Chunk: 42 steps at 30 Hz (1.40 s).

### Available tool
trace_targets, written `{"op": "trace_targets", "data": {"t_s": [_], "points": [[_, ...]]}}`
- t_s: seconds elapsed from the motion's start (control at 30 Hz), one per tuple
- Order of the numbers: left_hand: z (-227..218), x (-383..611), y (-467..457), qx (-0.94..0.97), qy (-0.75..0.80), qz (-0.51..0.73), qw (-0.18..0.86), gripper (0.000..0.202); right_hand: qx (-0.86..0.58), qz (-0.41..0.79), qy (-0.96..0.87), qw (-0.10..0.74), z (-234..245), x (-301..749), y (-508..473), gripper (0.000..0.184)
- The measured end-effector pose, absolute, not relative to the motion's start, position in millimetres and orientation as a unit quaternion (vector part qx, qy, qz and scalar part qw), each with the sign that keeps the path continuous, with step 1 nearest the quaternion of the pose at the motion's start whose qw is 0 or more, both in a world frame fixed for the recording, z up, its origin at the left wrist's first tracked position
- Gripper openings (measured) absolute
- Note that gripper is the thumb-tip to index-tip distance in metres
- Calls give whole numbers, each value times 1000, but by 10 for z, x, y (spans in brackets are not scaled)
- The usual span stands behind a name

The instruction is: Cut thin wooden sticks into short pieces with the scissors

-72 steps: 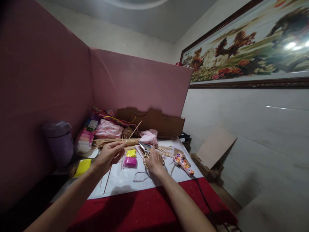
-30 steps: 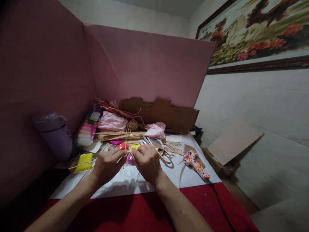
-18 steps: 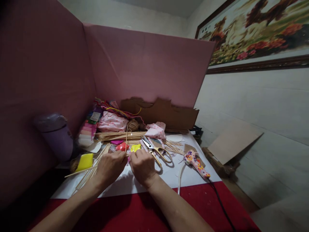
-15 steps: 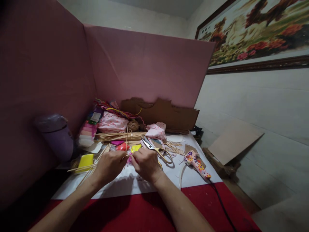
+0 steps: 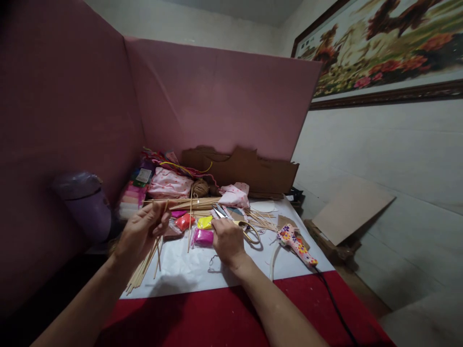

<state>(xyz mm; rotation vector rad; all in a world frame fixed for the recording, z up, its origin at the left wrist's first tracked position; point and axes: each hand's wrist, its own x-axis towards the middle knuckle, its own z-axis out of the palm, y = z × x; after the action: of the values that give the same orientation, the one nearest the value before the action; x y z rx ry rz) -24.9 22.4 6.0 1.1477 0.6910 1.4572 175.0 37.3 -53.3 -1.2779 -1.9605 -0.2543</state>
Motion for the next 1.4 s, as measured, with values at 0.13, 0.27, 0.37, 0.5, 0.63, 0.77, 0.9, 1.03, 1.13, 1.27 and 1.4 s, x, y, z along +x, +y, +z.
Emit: {"op": "trace_targets", "data": {"t_s": [0.13,0.27,0.37,0.5,0.63,0.77,0.9,1.03,1.13,1.27,1.4], "points": [[27,-283,297,421,232,615,625,26,-452,-31,-787,419,-485,1662,285,18],[-157,-209,368,404,221,604,650,16,-359,371,-756,402,-553,1407,117,49],[-265,-141,394,379,215,610,662,19,-344,550,-669,363,-684,1247,54,48],[-296,-117,397,374,244,612,653,17,-377,604,-599,367,-776,1211,62,41],[-269,-175,416,369,293,627,621,18,-372,618,-590,362,-804,1258,91,37],[-263,-242,455,388,321,633,588,24,-361,614,-607,353,-811,1275,94,35],[-255,-260,471,435,364,640,519,30,-367,550,-664,349,-753,1296,81,26],[-219,-241,449,448,387,657,466,32,-371,479,-708,363,-687,1314,57,22],[-175,-266,440,438,395,662,462,36,-373,469,-717,357,-683,1316,40,22],[-105,-412,496,430,363,701,437,38,-386,464,-716,350,-736,1306,41,21],[-102,-502,558,410,382,677,477,39,-391,533,-647,379,-794,1282,69,21]]}}
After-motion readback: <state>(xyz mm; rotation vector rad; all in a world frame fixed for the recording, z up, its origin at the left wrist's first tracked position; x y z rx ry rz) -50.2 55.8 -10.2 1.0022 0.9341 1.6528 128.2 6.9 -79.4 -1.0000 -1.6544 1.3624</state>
